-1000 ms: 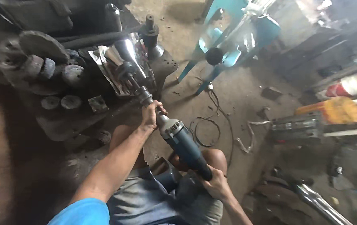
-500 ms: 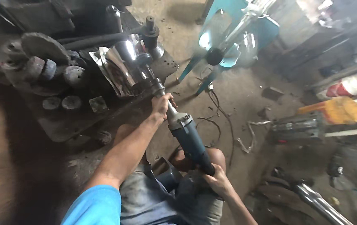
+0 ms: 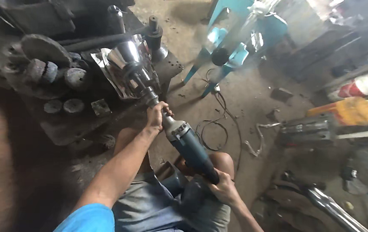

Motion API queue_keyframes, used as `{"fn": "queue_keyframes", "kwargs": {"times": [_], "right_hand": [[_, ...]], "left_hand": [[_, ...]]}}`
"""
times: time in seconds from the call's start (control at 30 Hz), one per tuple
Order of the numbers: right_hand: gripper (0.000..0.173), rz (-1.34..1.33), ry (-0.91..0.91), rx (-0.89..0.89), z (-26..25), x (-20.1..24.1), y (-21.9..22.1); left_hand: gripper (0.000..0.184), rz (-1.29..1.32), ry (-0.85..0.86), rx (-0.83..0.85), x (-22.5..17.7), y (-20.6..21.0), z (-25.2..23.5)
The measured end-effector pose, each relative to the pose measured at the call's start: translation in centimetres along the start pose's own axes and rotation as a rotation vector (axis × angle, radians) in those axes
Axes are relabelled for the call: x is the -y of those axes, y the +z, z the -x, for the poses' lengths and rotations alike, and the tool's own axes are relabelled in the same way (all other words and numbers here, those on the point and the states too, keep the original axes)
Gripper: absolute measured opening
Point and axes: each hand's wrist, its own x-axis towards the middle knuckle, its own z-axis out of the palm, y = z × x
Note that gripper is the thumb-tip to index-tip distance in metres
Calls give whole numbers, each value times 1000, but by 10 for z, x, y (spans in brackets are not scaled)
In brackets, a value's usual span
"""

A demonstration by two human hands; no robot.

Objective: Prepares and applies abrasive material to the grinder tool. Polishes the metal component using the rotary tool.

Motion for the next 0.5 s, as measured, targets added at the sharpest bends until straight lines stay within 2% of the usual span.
{"fn": "queue_keyframes", "kwargs": {"times": [0.2,0.5], "right_hand": [[38,25,-28,-9,0,-3,5],[29,-163,36,44,-8,-7,-6]], "left_hand": [[12,-2,23,15,0,-9,4],[5,-114,-51,-113,-2,32,-10]]}}
